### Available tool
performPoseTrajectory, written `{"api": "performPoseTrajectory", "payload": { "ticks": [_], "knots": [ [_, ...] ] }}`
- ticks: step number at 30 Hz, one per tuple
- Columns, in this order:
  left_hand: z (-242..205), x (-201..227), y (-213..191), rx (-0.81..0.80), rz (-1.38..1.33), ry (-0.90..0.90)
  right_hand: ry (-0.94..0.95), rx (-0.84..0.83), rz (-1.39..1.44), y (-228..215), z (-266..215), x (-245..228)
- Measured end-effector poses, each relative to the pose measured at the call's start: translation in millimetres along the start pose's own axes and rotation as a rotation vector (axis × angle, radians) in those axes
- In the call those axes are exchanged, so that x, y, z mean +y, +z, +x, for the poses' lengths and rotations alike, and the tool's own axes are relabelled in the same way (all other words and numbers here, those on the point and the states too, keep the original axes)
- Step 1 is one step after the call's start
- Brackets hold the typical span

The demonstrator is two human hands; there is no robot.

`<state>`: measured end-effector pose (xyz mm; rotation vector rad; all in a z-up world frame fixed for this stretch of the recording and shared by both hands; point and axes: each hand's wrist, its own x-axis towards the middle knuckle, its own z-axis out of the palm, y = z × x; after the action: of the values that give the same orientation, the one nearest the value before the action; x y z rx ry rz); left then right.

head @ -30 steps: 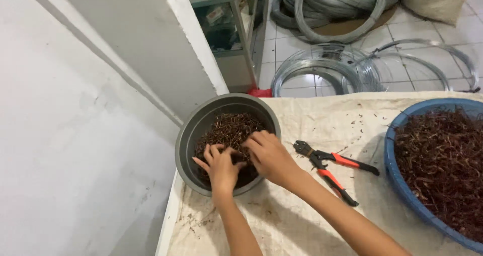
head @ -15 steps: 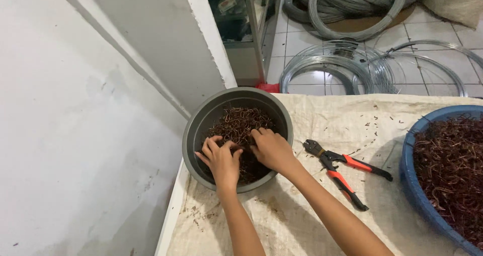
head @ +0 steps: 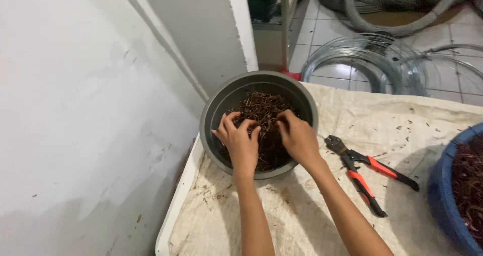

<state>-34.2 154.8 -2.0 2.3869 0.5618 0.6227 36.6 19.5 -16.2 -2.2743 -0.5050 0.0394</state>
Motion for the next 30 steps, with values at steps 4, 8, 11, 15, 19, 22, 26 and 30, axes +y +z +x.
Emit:
{"api": "performPoseTrajectory", "payload": {
  "ticks": [4,8,11,15,19,22,26,30],
  "knots": [
    [-2,4,-7,-0.010,-0.019,-0.012,0.010,0.010,0.025,-5,-3,-10],
    [-2,10,-16,-0.134,-0.058,0.049,0.027,0.012,0.045,-5,-2,-9],
    [-2,22,-20,-0.165,-0.081,0.107,0.028,-0.021,0.038,-5,-2,-7],
    [-1,32,-19,-0.108,-0.115,0.137,0.045,-0.080,-0.014,-2,0,-2],
    [-1,27,-10,-0.043,-0.104,0.131,0.009,-0.098,-0.061,-7,-2,-6],
    [0,24,-7,-0.029,-0.176,0.132,0.014,-0.116,-0.068,-9,-3,-7],
    [0,22,-11,-0.029,-0.164,0.165,0.027,-0.122,-0.057,-9,-1,-7],
    [-2,17,-11,-0.047,-0.168,0.160,0.035,-0.123,-0.044,-8,-1,-6]
  ]
}}
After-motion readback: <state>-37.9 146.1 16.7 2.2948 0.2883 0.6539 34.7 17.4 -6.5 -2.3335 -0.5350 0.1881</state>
